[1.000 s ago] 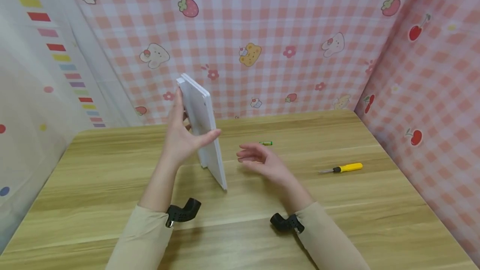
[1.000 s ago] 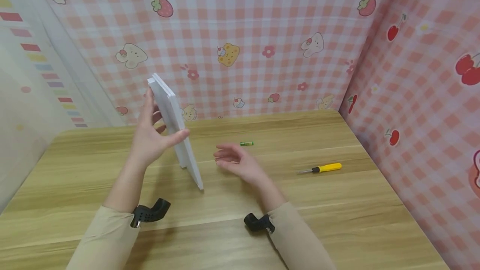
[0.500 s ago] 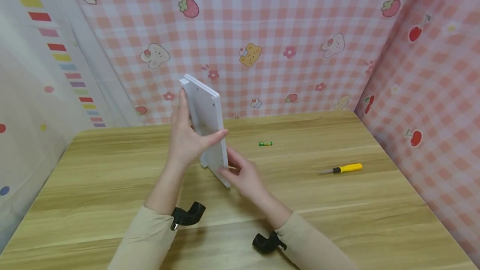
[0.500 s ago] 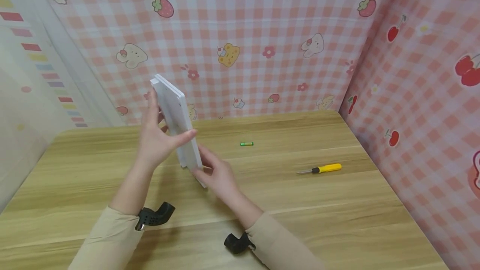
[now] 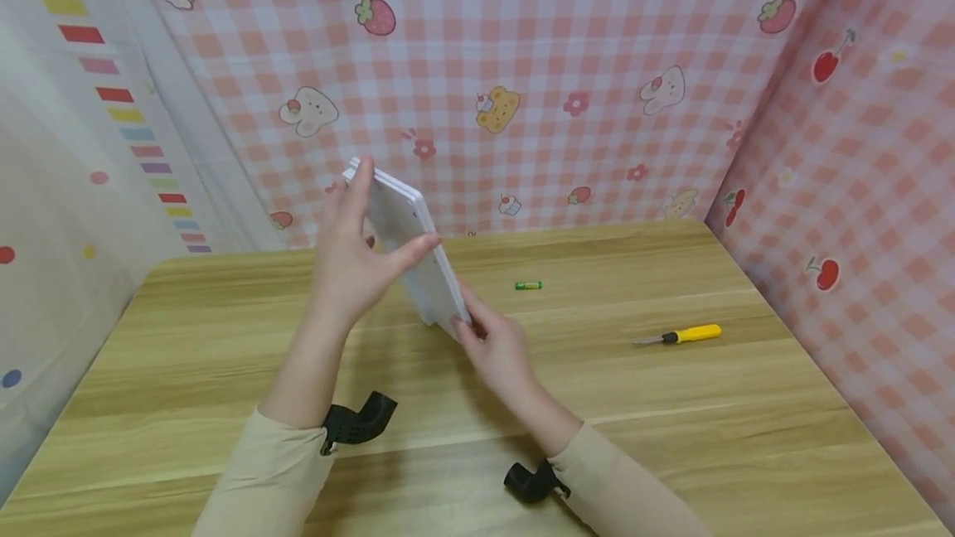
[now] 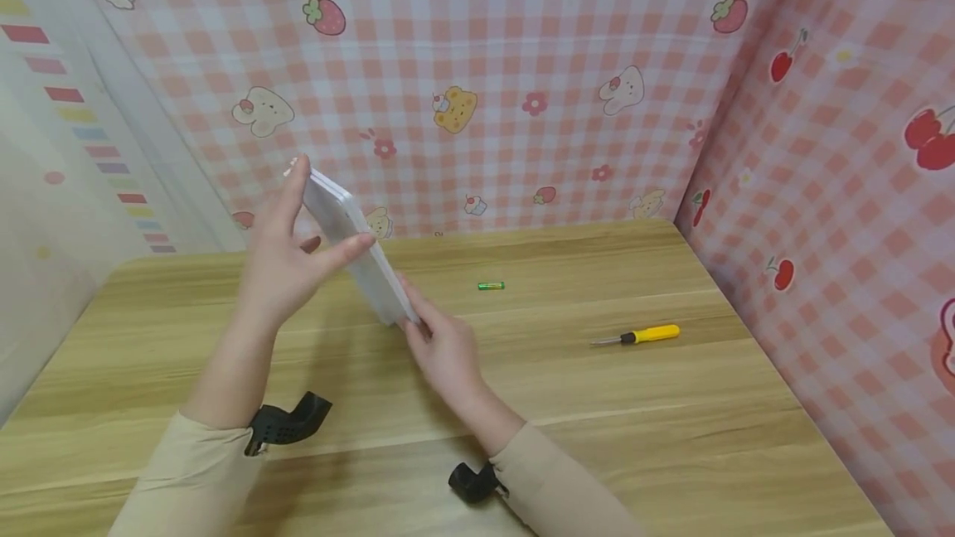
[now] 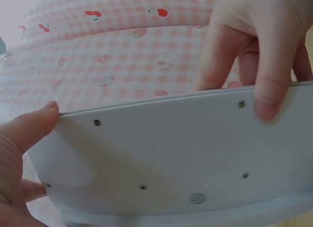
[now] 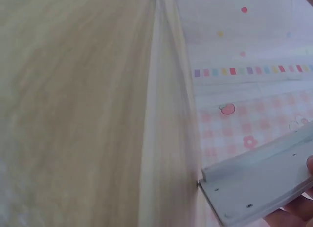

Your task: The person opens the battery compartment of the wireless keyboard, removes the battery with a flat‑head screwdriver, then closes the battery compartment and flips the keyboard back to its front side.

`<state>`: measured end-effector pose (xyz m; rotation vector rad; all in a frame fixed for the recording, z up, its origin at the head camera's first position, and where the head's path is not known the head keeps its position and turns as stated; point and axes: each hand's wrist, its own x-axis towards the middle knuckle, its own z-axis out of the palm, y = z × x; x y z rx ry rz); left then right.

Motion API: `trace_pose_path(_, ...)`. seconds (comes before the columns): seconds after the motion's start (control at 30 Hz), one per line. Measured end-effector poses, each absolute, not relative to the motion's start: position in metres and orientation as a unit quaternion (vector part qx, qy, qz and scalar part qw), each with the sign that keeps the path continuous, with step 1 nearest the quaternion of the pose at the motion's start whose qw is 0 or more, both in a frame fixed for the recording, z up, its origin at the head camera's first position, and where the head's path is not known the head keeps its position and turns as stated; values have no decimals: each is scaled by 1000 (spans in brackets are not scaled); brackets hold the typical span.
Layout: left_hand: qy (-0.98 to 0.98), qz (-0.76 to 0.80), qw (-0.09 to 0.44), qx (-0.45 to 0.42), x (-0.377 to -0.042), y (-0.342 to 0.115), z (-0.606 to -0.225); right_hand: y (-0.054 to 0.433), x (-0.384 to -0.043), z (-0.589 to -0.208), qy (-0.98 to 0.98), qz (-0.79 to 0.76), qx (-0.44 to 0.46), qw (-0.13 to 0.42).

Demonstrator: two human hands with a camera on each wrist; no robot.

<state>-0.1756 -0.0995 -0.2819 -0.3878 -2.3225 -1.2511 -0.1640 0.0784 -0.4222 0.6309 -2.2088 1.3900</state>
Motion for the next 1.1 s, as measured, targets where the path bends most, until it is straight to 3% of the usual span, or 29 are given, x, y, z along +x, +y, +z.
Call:
trace_pose_path(0.17, -864, -438, 214, -125, -168, -108, -268, 83, -165, -422, -820, 453, 233, 262)
trace_pose_path(0.5, -892, -405, 157, -124, -152, -137, -261, 92, -160, -415, -855, 349, 257, 284)
trace_pose_path(0.77, -891, -396, 154, -163, -142, -157, -287, 104, -156, -417, -863, 289, 311, 272)
trace_pose_path(1.1, -904, -396, 62, -151, -136, -177, -342, 122, -147, -422, -885, 186, 343, 253)
